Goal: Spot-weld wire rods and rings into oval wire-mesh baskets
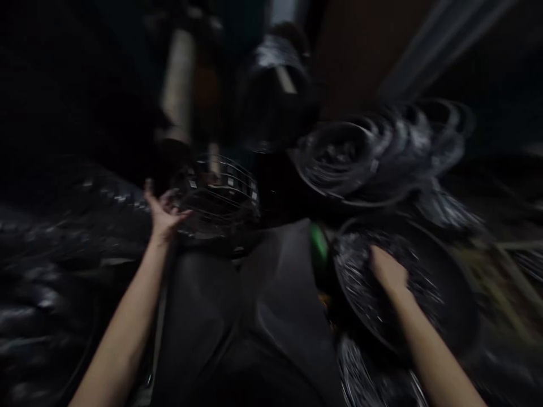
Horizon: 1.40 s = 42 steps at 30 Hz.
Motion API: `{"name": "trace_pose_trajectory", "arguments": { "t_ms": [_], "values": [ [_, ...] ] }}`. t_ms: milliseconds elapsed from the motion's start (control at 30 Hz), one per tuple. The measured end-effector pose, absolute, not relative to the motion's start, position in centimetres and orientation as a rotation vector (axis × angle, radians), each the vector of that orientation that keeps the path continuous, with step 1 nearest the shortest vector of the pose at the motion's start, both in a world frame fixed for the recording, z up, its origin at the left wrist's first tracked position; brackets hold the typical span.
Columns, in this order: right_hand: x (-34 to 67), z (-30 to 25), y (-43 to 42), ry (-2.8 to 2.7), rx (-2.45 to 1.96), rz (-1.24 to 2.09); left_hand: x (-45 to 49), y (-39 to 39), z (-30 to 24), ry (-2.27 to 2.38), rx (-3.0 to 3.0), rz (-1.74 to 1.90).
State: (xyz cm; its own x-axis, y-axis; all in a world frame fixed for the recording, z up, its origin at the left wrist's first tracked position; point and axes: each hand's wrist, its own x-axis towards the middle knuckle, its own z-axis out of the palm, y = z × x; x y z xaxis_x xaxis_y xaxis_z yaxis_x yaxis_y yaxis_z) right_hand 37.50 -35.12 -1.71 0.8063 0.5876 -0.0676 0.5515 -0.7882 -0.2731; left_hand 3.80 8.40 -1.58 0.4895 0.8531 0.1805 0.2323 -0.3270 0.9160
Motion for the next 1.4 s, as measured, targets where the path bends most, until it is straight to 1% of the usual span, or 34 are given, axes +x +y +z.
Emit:
{"name": "trace_pose_trajectory", "arguments": {
  "t_ms": [33, 67, 133, 167, 233, 300, 400, 467, 567, 633, 700, 833, 933, 1167, 1400],
  "values": [
    [37.5, -1.1, -35.0, -0.804, -2.765, 0.155, 3.4, 8.1, -1.3, 0.889, 1.839, 0.890],
    [37.4, -0.6, -34.7, -0.536, -2.790, -0.003, 3.0, 7.7, -1.0, 0.862, 1.854, 0.908],
    [35.8, 0.0, -33.6, -0.423, -2.623, -0.090, 2.3, 6.9, -0.5, 0.810, 1.887, 0.928],
    [34.4, 0.1, -32.7, -0.442, -2.512, -0.080, 1.9, 6.4, -0.3, 0.784, 1.898, 0.934],
    [30.8, 0.0, -30.5, -0.608, -2.313, 0.083, 1.5, 5.2, 0.1, 0.726, 1.918, 0.956],
    [27.6, -0.3, -27.9, -0.751, -2.228, 0.293, 1.5, 4.1, 0.4, 0.666, 1.960, 0.958],
    [25.3, 0.6, -24.5, -0.869, -2.155, 0.398, 2.1, 2.9, 1.2, 0.609, 2.100, 0.926],
    [24.6, 3.0, -22.4, -0.980, -2.046, 0.467, 2.7, 2.5, 2.0, 0.591, 2.203, 0.912],
    [23.7, 7.6, -18.6, -1.249, -1.846, 0.786, 3.4, 2.1, 3.3, 0.599, 2.324, 0.864],
    [23.0, 9.6, -15.8, -1.373, -1.781, 0.905, 3.6, 2.0, 3.9, 0.589, 2.396, 0.817],
    [22.3, 10.3, -13.5, -1.494, -1.820, 0.800, 3.7, 1.8, 4.3, 0.564, 2.444, 0.796],
    [21.1, 9.1, -11.6, -1.913, -1.963, 0.265, 3.2, 1.7, 4.1, 0.587, 2.432, 0.805],
    [20.6, 8.3, -11.6, -2.151, -1.941, 0.028, 2.9, 1.8, 3.7, 0.637, 2.384, 0.817],
    [21.1, 8.7, -10.7, -2.246, -1.778, -0.132, 2.9, 2.5, 3.2, 0.643, 2.303, 0.862],
    [21.6, 9.2, -10.0, -2.289, -1.793, -0.167, 3.2, 2.9, 3.3, 0.642, 2.277, 0.860]
  ]
}}
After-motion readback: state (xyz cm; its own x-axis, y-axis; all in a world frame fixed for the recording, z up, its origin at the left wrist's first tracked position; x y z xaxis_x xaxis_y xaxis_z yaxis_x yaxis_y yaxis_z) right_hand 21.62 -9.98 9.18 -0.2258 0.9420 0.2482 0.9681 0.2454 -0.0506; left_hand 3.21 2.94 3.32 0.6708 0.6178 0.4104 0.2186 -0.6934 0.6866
